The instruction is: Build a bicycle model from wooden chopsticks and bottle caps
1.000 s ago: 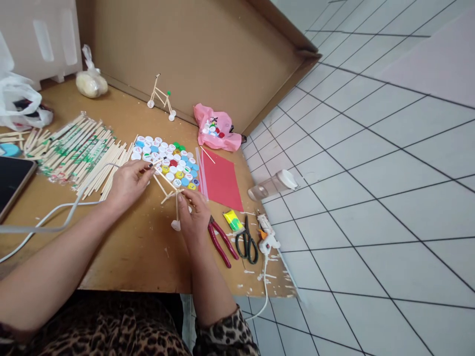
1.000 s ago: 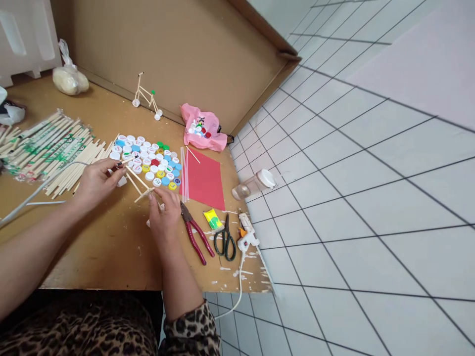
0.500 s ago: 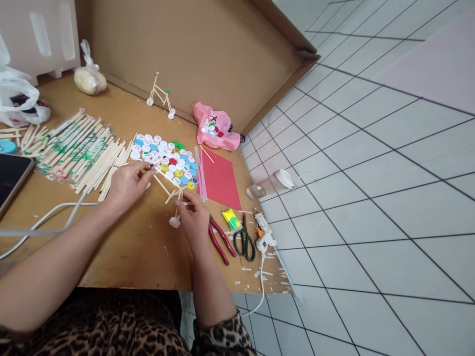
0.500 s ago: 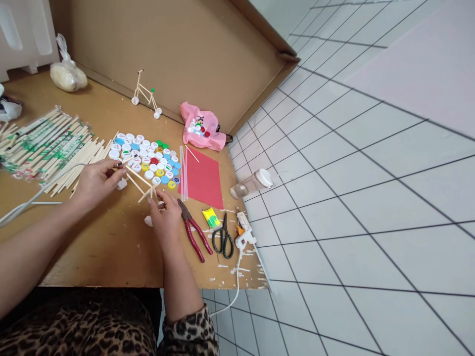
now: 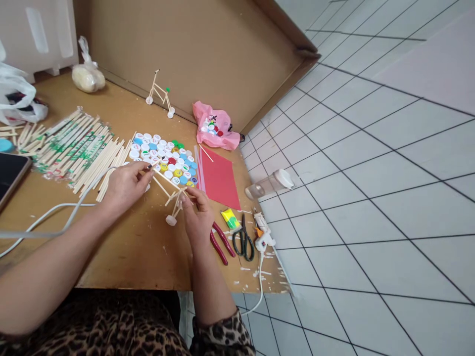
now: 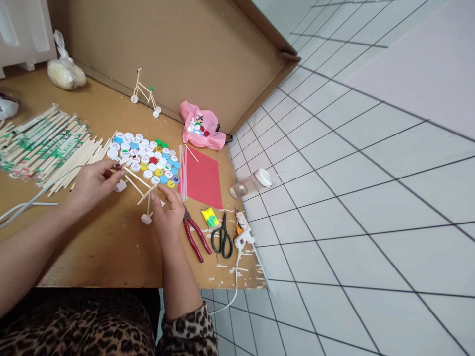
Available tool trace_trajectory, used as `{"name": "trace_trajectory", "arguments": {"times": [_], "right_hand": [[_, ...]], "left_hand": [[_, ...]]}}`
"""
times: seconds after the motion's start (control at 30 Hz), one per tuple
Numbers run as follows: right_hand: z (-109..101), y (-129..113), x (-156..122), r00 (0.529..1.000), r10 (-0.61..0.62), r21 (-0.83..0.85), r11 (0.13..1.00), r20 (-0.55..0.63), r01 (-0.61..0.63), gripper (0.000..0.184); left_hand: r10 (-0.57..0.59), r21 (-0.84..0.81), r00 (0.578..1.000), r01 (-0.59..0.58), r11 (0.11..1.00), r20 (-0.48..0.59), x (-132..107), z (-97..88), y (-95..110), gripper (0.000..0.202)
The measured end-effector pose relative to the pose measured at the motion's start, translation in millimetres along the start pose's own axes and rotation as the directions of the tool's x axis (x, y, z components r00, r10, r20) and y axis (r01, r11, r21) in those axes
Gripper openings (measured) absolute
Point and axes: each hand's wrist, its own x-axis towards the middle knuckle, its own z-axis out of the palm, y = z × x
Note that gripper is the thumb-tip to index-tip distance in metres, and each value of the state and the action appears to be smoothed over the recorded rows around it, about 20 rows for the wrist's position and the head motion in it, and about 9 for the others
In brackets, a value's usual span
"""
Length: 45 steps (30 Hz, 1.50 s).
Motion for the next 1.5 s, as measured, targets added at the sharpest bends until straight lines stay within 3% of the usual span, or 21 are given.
{"name": "trace_trajectory", "arguments": {"times": [0.33, 0.77, 1.13, 1.5], "right_hand": [[3.7, 0.8, 2.4, 0.999, -0.034, 0.092, 0.995, -0.043, 0.038, 0.010], [4.0, 0.5, 2.8, 0.998, -0.038, 0.029, 0.999, -0.055, 0.039, 0.011], [5.2, 1.5, 2.7, 0.994, -0.076, 0.023, 0.997, -0.083, 0.078, 0.013], [4.7, -1.5, 1.2, 0.997, -0.034, 0.014, 0.999, -0.063, 0.035, 0.014]], "left_hand": [[0.084, 0.107, 0.996, -0.083, 0.991, -0.003, -0.8, -0.5, 0.6, 0.022], [0.137, 0.247, 0.990, -0.127, 0.961, -0.024, -3.5, -0.2, 1.4, 0.025], [0.203, 0.236, 0.979, -0.196, 0.952, -0.003, -3.4, -3.3, 3.8, 0.027], [0.171, 0.238, 0.985, -0.165, 0.957, -0.007, -4.1, -3.9, 6.6, 0.029]]}}
